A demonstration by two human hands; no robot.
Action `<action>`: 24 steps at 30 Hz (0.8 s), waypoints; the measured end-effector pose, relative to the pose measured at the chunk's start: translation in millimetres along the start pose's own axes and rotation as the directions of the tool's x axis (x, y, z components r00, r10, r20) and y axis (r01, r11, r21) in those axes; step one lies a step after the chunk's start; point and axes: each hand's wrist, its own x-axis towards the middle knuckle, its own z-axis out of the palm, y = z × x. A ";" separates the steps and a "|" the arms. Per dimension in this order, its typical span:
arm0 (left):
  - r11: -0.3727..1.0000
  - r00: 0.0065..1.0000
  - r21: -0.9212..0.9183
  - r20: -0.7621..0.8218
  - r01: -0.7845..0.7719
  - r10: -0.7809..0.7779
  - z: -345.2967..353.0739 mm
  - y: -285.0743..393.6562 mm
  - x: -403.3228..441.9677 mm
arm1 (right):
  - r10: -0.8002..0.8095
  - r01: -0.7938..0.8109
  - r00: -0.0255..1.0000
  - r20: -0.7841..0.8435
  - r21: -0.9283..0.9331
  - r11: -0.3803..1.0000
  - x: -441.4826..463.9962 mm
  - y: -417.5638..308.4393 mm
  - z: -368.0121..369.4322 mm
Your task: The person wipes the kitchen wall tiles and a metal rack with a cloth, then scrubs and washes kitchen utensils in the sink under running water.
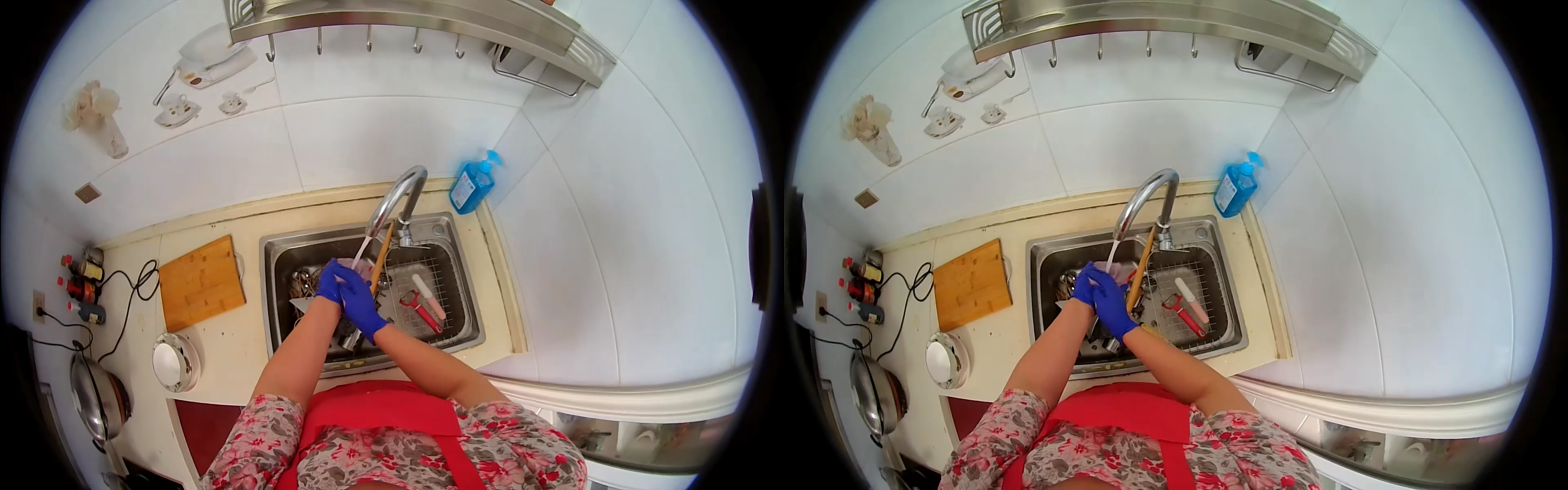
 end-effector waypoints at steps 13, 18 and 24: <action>0.094 0.772 0.958 0.158 -0.270 0.615 -64.0 -14.9 87.7 | 0.127 -0.203 0.964 -0.235 -0.332 0.921 31.9 22.1 -13.7; -0.500 0.819 0.866 0.295 -0.011 0.492 -16.2 -11.8 22.7 | 0.055 -0.133 0.979 -0.194 -0.414 0.901 42.1 41.3 -23.9; 0.747 0.848 0.553 -0.130 -0.368 0.514 14.1 -7.3 -5.6 | 0.627 -0.554 0.769 -0.128 0.357 0.752 60.5 52.5 -53.0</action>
